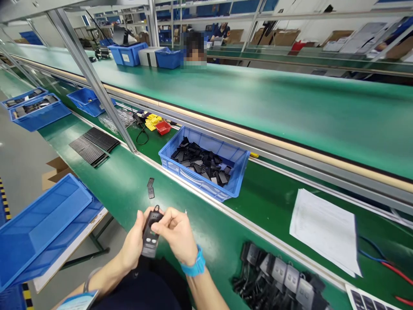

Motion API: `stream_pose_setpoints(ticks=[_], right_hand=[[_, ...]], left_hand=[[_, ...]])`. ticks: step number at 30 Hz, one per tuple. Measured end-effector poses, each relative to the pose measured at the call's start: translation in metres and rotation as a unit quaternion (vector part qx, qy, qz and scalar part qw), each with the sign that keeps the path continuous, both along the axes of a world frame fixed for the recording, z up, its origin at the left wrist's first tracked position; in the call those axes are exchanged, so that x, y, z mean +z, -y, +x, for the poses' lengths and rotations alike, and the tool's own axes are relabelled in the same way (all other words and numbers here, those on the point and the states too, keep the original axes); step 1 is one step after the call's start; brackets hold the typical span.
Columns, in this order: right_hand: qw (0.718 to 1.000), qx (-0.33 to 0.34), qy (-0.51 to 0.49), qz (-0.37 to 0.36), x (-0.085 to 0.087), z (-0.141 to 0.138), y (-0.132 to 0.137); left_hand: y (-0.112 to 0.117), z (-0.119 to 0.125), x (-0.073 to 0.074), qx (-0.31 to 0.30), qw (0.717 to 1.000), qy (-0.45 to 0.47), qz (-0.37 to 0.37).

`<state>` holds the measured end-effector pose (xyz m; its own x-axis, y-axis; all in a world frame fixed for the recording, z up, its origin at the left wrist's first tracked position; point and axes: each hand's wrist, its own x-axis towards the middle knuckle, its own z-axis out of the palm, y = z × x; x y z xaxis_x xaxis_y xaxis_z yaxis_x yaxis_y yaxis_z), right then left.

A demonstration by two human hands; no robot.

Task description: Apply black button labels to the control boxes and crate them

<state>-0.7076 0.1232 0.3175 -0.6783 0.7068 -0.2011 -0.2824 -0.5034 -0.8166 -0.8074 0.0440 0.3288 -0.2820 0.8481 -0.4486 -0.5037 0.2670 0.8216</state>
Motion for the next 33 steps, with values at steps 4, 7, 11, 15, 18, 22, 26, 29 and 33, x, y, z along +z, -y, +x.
stream_pose_setpoints(ticks=[4, 7, 11, 15, 18, 22, 26, 29, 33], right_hand=[[0.982, 0.012, -0.132, -0.133, 0.005, 0.011, -0.018], [0.987, 0.031, -0.112, -0.107, 0.013, 0.012, -0.019], [0.999, -0.023, 0.022, 0.025, 0.018, 0.000, -0.010], [0.990, -0.051, 0.094, 0.089, 0.014, -0.007, -0.010], [1.000, 0.004, -0.022, -0.020, 0.009, -0.002, -0.018], [0.972, 0.002, -0.168, -0.162, 0.007, 0.005, -0.024], [0.987, 0.040, -0.117, -0.107, 0.013, 0.005, -0.014], [1.000, 0.002, 0.019, 0.023, 0.019, 0.001, -0.006], [0.993, 0.003, 0.091, 0.068, 0.018, -0.005, -0.008]], left_hand=[[-0.003, -0.002, 0.008, 0.005, 0.994, 0.113, -0.002], [-0.004, -0.001, 0.010, 0.002, 0.996, 0.090, -0.008], [0.001, 0.003, 0.000, -0.012, 1.000, -0.027, 0.006], [0.008, 0.005, -0.005, -0.023, 0.993, -0.118, -0.001], [0.007, 0.006, -0.001, -0.031, 0.997, -0.035, 0.056], [0.001, 0.004, 0.004, -0.026, 0.995, 0.060, 0.071], [0.000, 0.002, 0.001, -0.021, 0.999, -0.009, 0.042], [0.005, 0.002, -0.002, -0.018, 0.994, -0.104, 0.033], [0.011, 0.002, -0.002, -0.025, 0.983, -0.180, 0.033]])
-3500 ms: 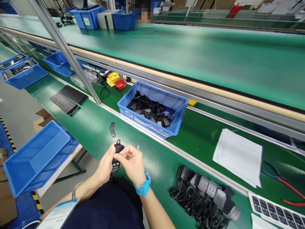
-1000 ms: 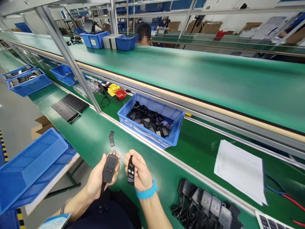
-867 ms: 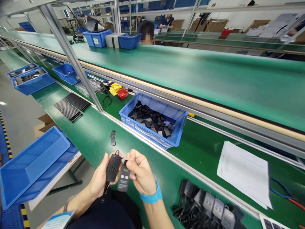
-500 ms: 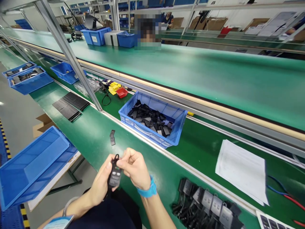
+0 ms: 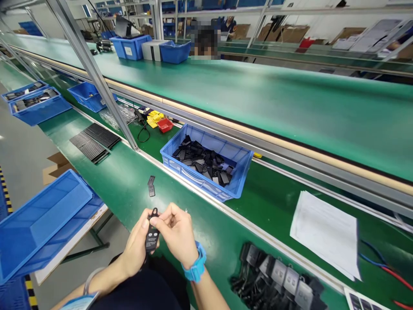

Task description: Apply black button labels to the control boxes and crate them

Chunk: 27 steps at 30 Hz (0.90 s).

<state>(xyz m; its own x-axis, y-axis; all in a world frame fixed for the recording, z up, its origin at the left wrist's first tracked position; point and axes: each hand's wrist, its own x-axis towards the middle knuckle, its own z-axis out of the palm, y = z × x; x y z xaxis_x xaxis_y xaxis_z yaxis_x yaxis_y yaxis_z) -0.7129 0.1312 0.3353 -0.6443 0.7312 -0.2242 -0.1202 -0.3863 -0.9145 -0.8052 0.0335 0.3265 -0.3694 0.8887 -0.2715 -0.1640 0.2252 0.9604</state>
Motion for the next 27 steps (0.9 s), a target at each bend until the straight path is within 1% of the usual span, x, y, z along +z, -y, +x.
stream_pose_setpoints(ticks=[2, 3, 5, 7, 8, 10, 11, 13, 15, 16, 17, 18, 20, 21, 22, 24, 27], right_hand=[[0.996, 0.046, -0.047, -0.065, -0.005, 0.000, -0.006], [0.988, 0.068, -0.082, -0.110, -0.007, 0.001, -0.009], [0.965, 0.092, -0.153, -0.194, -0.012, 0.003, -0.015], [0.947, 0.089, -0.194, -0.240, -0.014, 0.005, -0.017], [0.945, 0.087, -0.198, -0.246, -0.013, 0.006, -0.016], [0.953, 0.081, -0.175, -0.232, -0.011, 0.005, -0.012], [0.963, 0.071, -0.151, -0.210, -0.009, 0.004, -0.009], [0.986, 0.034, -0.088, -0.137, -0.008, 0.001, -0.005], [0.997, 0.005, -0.035, -0.074, -0.010, -0.002, -0.005], [0.997, 0.010, -0.026, -0.071, -0.013, -0.003, -0.006], [0.995, 0.030, -0.033, -0.093, -0.017, -0.004, -0.009], [0.987, 0.057, -0.057, -0.136, -0.022, -0.005, -0.012], [0.959, 0.096, -0.130, -0.231, -0.031, -0.003, -0.019], [0.945, 0.098, -0.164, -0.265, -0.034, -0.002, -0.021], [0.935, 0.090, -0.189, -0.285, -0.036, 0.000, -0.022], [0.933, 0.056, -0.210, -0.288, -0.037, 0.005, -0.021], [0.943, 0.029, -0.202, -0.264, -0.033, 0.012, -0.012]], left_hand=[[0.000, -0.001, 0.003, -0.008, 1.000, -0.022, 0.021], [-0.001, -0.002, 0.005, -0.012, 1.000, -0.006, 0.027], [-0.005, -0.003, 0.007, -0.019, 0.997, 0.071, 0.027], [-0.008, -0.005, 0.008, -0.019, 0.988, 0.150, 0.017], [-0.009, -0.006, 0.008, -0.019, 0.985, 0.169, 0.012], [-0.010, -0.008, 0.007, -0.017, 0.988, 0.150, 0.003], [-0.010, -0.009, 0.006, -0.013, 0.993, 0.120, 0.001], [-0.008, -0.010, 0.005, -0.009, 0.999, 0.033, 0.002], [-0.006, -0.011, 0.003, -0.014, 0.999, -0.040, 0.004], [-0.005, -0.011, 0.001, -0.018, 0.998, -0.055, 0.005], [-0.005, -0.010, -0.001, -0.023, 0.998, -0.051, 0.003], [-0.005, -0.009, -0.002, -0.027, 0.999, -0.029, 0.004], [-0.007, -0.007, -0.004, -0.027, 0.998, 0.050, 0.008], [-0.008, -0.007, -0.005, -0.027, 0.995, 0.092, 0.007], [-0.010, -0.007, -0.006, -0.024, 0.992, 0.125, 0.003], [-0.014, -0.008, -0.006, -0.014, 0.987, 0.158, -0.004], [-0.018, -0.014, -0.007, 0.003, 0.985, 0.170, -0.010]])
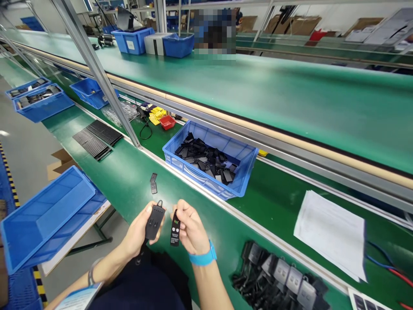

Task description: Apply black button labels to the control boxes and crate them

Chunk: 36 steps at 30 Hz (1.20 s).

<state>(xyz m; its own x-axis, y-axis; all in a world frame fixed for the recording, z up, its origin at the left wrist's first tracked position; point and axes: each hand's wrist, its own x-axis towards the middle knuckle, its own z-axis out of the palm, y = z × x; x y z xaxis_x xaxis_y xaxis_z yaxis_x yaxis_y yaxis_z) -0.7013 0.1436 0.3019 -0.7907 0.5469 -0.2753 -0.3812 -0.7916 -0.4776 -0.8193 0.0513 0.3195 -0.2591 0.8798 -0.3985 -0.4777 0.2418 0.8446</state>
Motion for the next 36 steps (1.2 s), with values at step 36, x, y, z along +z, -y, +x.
stream_pose_setpoints(ticks=[36], right_hand=[[0.964, 0.017, 0.117, 0.238, 0.033, 0.004, -0.016]], left_hand=[[0.009, -0.013, 0.015, -0.144, 0.988, -0.023, -0.059]])
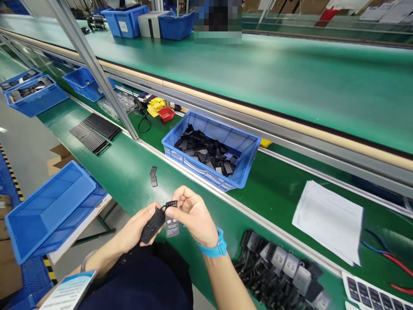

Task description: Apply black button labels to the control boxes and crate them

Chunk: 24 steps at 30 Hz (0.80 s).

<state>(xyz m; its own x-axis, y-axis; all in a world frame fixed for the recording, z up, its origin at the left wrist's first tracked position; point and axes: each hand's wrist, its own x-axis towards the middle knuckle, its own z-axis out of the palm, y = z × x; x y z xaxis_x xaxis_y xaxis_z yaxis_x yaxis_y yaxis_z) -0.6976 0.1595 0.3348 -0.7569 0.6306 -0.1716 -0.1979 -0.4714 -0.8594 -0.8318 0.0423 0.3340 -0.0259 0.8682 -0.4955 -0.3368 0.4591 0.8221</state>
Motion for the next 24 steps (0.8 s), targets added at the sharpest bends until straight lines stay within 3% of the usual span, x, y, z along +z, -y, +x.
stream_pose_setpoints(ticks=[6, 10, 13, 16, 18, 21, 24], right_hand=[[0.989, 0.057, 0.109, 0.076, -0.006, -0.008, 0.002], [0.989, 0.054, 0.112, 0.078, -0.013, -0.009, 0.002], [0.996, -0.078, 0.027, 0.038, -0.011, 0.001, 0.000], [0.961, -0.267, -0.068, -0.002, 0.001, 0.021, -0.007], [0.943, -0.310, -0.111, -0.035, 0.012, 0.031, -0.011], [0.963, -0.231, -0.109, -0.081, 0.019, 0.033, -0.005], [0.990, -0.119, -0.055, -0.060, 0.013, 0.021, 0.010]], left_hand=[[0.010, 0.005, -0.004, 0.001, 0.996, -0.061, -0.066], [0.011, 0.009, -0.005, 0.001, 0.997, -0.040, -0.067], [0.006, 0.010, -0.001, 0.007, 1.000, -0.005, -0.015], [0.003, 0.008, 0.002, 0.002, 0.998, 0.062, 0.010], [0.003, 0.008, 0.002, 0.002, 0.996, 0.090, 0.005], [0.005, 0.010, 0.000, 0.008, 0.996, 0.089, 0.005], [0.004, 0.012, 0.001, 0.007, 0.998, 0.062, 0.007]])
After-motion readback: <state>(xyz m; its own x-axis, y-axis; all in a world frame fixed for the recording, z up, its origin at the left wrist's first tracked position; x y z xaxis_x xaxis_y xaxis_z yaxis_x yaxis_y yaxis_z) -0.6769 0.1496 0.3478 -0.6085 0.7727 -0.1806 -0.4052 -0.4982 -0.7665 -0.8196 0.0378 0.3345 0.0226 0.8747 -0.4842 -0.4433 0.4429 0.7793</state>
